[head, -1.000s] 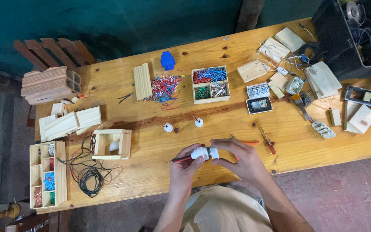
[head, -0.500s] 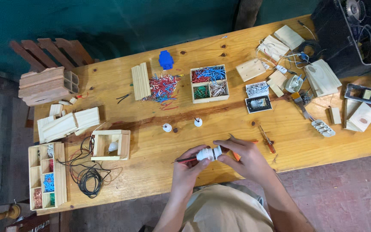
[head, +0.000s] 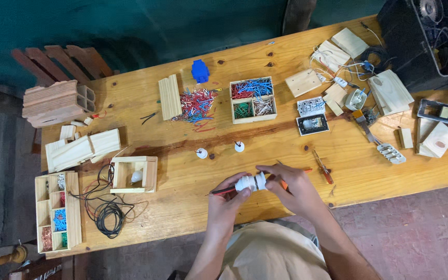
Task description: The person strips the ends of wires using pliers. The person then uses a screwdriver to attach the wires into a light bulb socket and fits a white plastic cap over the assembly.
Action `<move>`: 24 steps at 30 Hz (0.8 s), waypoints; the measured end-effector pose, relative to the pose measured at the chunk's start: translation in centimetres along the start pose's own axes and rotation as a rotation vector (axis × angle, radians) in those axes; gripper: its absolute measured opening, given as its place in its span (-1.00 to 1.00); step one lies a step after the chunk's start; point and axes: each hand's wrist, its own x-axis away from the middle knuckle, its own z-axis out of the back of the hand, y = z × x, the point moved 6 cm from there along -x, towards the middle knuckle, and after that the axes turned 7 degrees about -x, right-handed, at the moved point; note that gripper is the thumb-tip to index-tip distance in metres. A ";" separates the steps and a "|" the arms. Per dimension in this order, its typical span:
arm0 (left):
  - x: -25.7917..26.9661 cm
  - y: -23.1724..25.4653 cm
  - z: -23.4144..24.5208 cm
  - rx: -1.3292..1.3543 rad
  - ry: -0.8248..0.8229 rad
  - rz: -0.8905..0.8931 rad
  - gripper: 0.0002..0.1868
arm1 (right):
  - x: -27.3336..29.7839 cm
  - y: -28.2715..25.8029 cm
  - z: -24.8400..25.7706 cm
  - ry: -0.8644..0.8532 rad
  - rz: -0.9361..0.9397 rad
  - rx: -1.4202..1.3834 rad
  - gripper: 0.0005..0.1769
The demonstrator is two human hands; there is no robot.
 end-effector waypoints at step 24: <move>0.2 0.6 1.0 -0.047 -0.013 -0.042 -0.57 | -0.1 -1.8 -0.1 -0.030 -0.001 -0.361 -0.24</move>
